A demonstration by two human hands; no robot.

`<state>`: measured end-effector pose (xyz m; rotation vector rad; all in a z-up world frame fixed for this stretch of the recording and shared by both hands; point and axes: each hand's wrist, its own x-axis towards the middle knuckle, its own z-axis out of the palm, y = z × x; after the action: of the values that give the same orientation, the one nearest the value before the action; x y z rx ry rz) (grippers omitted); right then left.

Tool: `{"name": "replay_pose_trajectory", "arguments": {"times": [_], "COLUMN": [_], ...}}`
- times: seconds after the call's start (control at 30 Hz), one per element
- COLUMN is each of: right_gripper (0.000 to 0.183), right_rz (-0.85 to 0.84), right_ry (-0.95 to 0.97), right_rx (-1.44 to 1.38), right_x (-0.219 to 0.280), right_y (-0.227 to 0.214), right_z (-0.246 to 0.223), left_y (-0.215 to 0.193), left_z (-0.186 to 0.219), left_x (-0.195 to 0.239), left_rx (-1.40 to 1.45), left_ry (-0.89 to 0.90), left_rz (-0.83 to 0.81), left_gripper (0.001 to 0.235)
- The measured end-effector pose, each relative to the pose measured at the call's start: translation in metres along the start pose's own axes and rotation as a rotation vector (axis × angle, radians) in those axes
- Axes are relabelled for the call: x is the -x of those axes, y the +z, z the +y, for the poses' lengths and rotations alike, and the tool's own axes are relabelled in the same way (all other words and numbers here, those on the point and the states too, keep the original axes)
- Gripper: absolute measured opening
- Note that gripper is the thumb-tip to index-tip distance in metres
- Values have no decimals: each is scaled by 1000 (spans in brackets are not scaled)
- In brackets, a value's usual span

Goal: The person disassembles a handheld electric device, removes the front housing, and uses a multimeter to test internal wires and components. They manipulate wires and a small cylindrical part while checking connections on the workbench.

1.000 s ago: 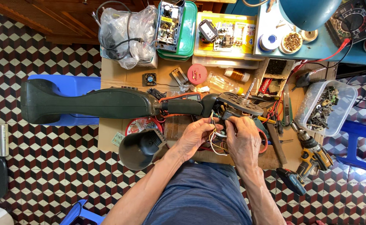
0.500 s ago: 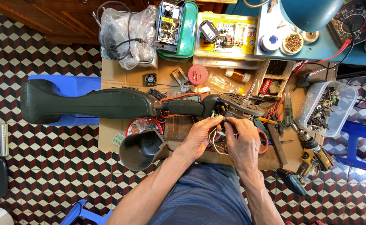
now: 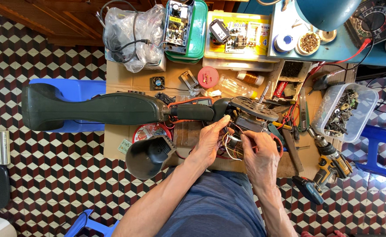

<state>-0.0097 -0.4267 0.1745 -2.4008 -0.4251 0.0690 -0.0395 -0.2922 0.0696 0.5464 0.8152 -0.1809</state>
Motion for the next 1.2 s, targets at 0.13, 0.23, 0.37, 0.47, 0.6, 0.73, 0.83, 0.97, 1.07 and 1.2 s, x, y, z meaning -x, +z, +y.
{"name": "replay_pose_trajectory", "arguments": {"times": [0.13,0.23,0.37,0.47,0.6,0.73,0.83,0.97,1.07,1.2], "right_gripper": [18,26,25,20,18,20,21,21,20,17], "right_rz": [-26,-59,-63,-46,-43,-70,-96,-129,-159,-112], "right_ry": [129,263,292,370,431,523,574,570,581,396], "right_rx": [-116,-241,-261,-290,-332,-438,-504,-496,-396,-194], "right_x": [6,12,18,20,23,24,22,20,20,12], "right_y": [-7,-8,-8,-3,0,-1,-1,-2,-5,-9], "right_z": [4,8,15,19,25,33,38,39,32,13], "left_y": [2,2,3,3,3,3,3,5,5,4], "left_z": [-1,2,3,4,4,4,5,7,6,6], "left_x": [0,1,2,2,1,1,2,2,2,0], "left_rx": [4,1,-3,4,16,17,8,13,0,-6], "left_ry": [4,-4,-4,-9,-29,-36,-38,-46,-45,-16], "left_rz": [25,32,33,32,42,39,43,49,48,24], "left_gripper": [31,32,31,31,31,32,33,34,33,34]}}
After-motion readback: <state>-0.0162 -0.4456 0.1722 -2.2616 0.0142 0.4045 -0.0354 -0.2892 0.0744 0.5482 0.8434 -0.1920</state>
